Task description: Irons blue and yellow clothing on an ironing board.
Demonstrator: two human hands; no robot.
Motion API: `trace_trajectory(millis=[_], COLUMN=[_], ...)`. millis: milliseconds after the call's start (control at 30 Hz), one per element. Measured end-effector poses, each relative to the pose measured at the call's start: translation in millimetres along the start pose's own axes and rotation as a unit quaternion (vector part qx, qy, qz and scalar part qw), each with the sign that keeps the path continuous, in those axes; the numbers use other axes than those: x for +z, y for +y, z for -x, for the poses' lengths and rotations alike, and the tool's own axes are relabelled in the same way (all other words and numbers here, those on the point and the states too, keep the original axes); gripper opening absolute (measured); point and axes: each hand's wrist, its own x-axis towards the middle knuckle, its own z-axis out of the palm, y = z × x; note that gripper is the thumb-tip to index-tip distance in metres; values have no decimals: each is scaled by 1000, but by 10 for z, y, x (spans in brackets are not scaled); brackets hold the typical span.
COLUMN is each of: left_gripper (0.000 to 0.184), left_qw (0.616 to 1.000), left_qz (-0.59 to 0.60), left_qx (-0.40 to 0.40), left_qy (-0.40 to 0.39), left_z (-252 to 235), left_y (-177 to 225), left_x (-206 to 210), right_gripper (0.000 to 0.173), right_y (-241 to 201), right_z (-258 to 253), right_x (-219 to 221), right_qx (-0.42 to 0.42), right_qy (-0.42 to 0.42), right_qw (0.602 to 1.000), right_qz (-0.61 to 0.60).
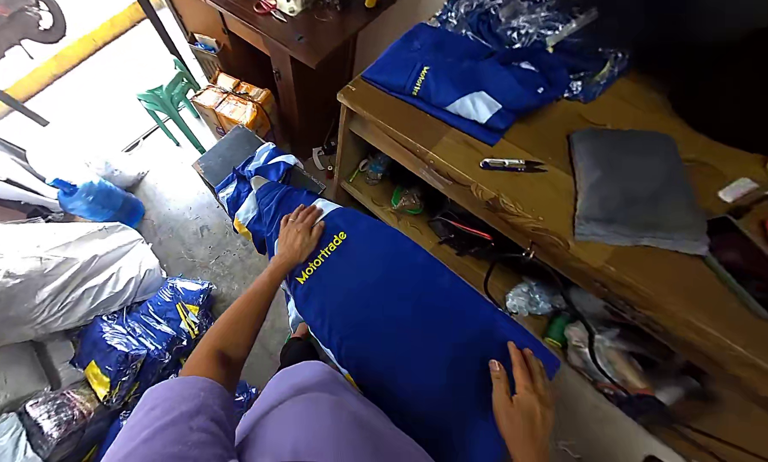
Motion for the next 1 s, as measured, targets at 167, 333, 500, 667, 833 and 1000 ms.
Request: trace_trajectory(millis=[167,333,500,667,833,1000], left_gripper=[57,60,62,65,43,56], left_qw=[993,991,988,989,994,992], left_qz=[-99,-110,-124,-98,5,-89], left_qx=[57,66,69,76,81,93], left_qy=[-32,-48,-69,-78,71,-8], left_z=[-45,-412,-1035,-1452,-1156,-563], left_y=[-485,-386,-354,-354,-321,-623], left_x=[-83,-6,100,111,-130,-58], right_gripper=[75,76,76,78,76,75], right_y=[51,59,62,265,-16,-79], right_z=[132,-129,-612,-918,-722,-40], right_x=[367,468,431,378,275,461], right_qx=[25,57,74,73,48,58], right_qy=[4,15,7,-1,44,29], right_qw=[994,989,989,989,992,989], right_qz=[102,139,131,125,107,136])
